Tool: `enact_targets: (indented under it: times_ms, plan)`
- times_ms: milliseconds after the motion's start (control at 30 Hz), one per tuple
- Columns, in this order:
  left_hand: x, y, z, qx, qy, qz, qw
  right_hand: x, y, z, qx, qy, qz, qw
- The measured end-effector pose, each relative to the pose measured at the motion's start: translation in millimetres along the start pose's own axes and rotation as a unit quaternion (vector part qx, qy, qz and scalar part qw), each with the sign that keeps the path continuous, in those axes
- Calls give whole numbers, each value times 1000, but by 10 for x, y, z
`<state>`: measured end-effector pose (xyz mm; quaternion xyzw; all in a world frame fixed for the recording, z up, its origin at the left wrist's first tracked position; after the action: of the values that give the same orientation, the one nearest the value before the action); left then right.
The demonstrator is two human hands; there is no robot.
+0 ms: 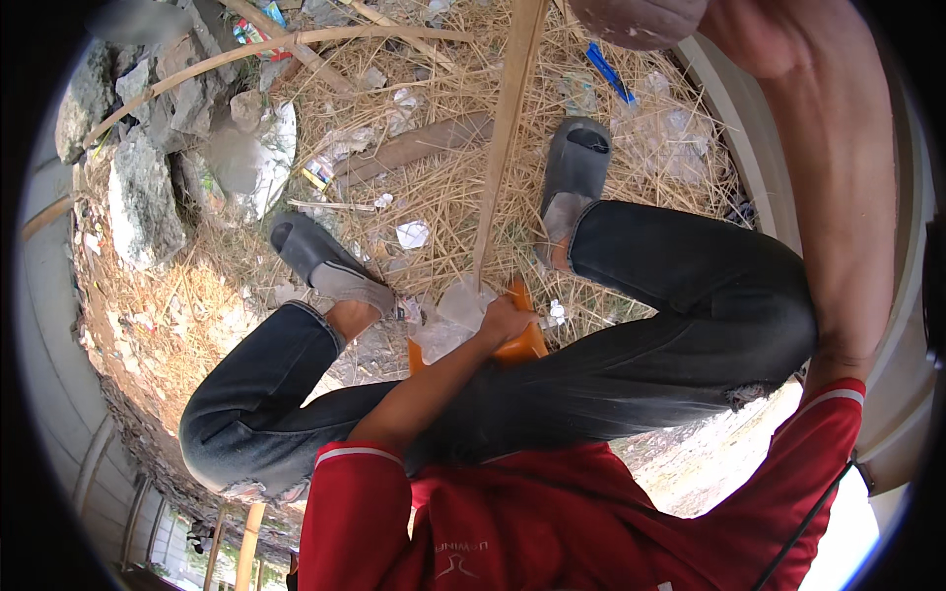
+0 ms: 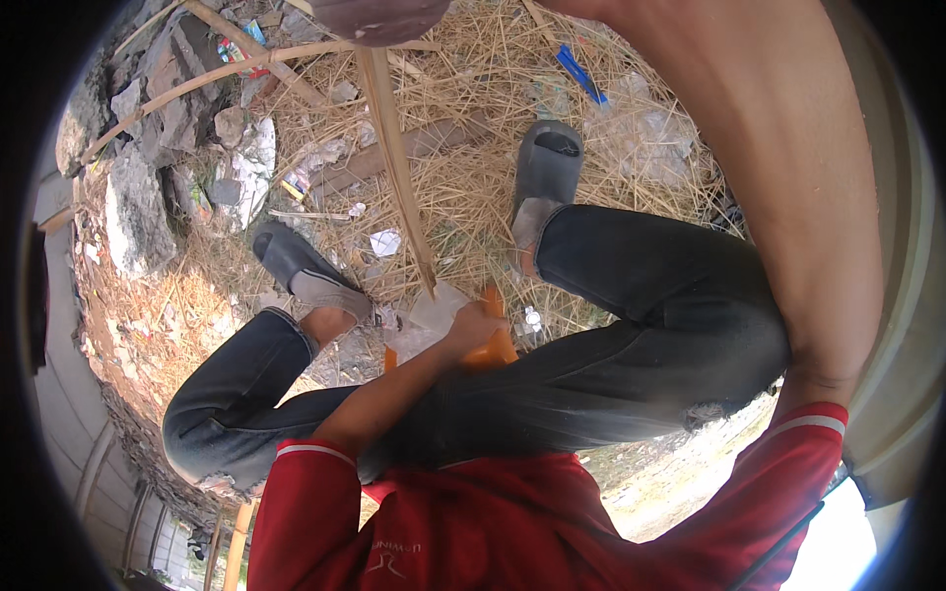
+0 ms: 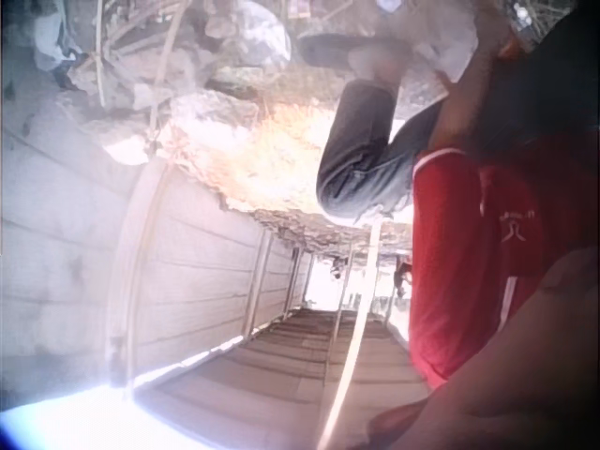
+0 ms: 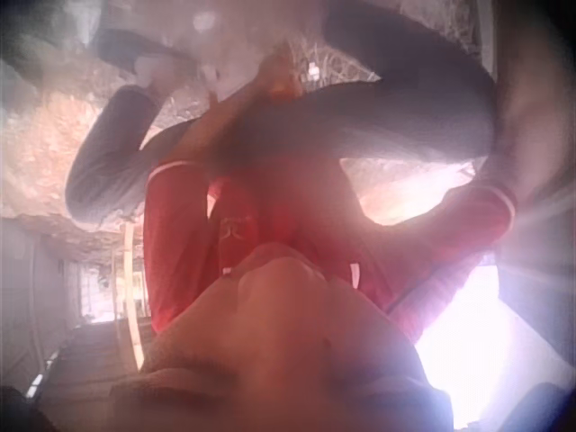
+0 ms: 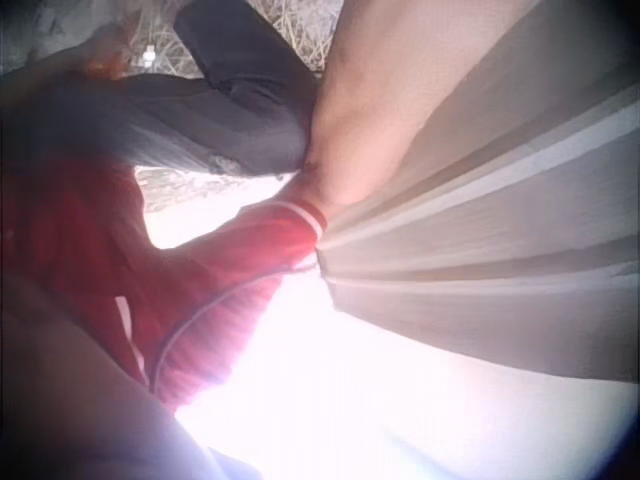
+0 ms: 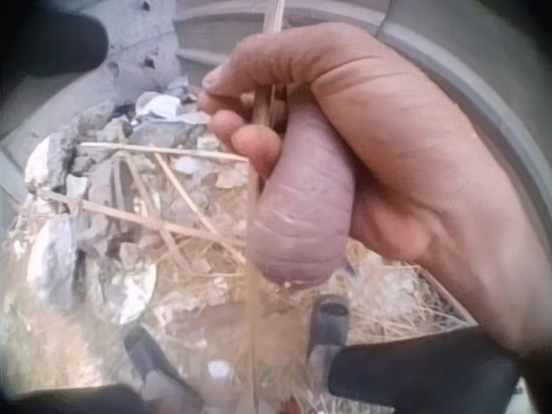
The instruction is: The person sits on the ground and uses a knife to scrape and split thin bamboo strips. They repeatedly hold the strips against their legs to shave the surface and then use the knife to split the strips lengthwise into thinner pieces.
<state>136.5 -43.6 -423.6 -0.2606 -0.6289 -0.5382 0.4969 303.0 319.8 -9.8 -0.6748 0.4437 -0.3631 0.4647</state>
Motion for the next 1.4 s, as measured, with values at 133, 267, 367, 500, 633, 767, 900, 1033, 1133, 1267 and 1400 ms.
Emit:
enact_targets:
  times_ms: [133, 267, 367, 500, 633, 767, 900, 1033, 1133, 1267, 1400]
  plan:
    - [111, 236, 131, 33, 5, 4, 999, -265, 357, 334, 34, 23, -54, 998]
    - [257, 428, 278, 31, 22, -15, 999, -336, 412, 439, 51, 20, -61, 997]
    - [289, 528, 139, 55, 10, -30, 998, -395, 426, 404, 75, 13, -55, 996]
    - [218, 384, -69, 125, -28, -59, 990, -240, 226, 258, 138, 20, -6, 990]
    - [67, 313, 75, 71, 9, -50, 996, -136, 107, 170, 187, 19, 46, 981]
    - [41, 598, 46, -386, 134, -126, 904, 192, -162, 46, 278, 42, 115, 953]
    - [455, 1485, -64, -552, 219, -364, 718, 323, -376, -45, 354, 46, 187, 915]
    - [-338, 1172, -862, -591, 31, -297, 750, 403, -592, -215, 453, 44, 282, 844]
    - [-551, 1032, -975, -609, 20, -257, 750, 510, -681, -299, 507, 60, 349, 786]
    - [-791, 773, -938, -593, 104, -313, 735, 631, -908, -404, 541, 88, 418, 725]
    - [-595, 1052, -904, -597, 112, -354, 712, 822, -1098, -315, 551, 90, 420, 715]
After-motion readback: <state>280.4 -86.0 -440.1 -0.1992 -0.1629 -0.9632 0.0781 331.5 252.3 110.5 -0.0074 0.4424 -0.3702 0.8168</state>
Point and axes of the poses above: each hand's wrist, its own x-axis away from the middle knuckle, its own z-axis out of the back of the hand, y = z × x, the point moved 6 cm from there along -x, towards the middle knuckle, and after that the axes turned 10 degrees about -x, right-handed, at the moved point
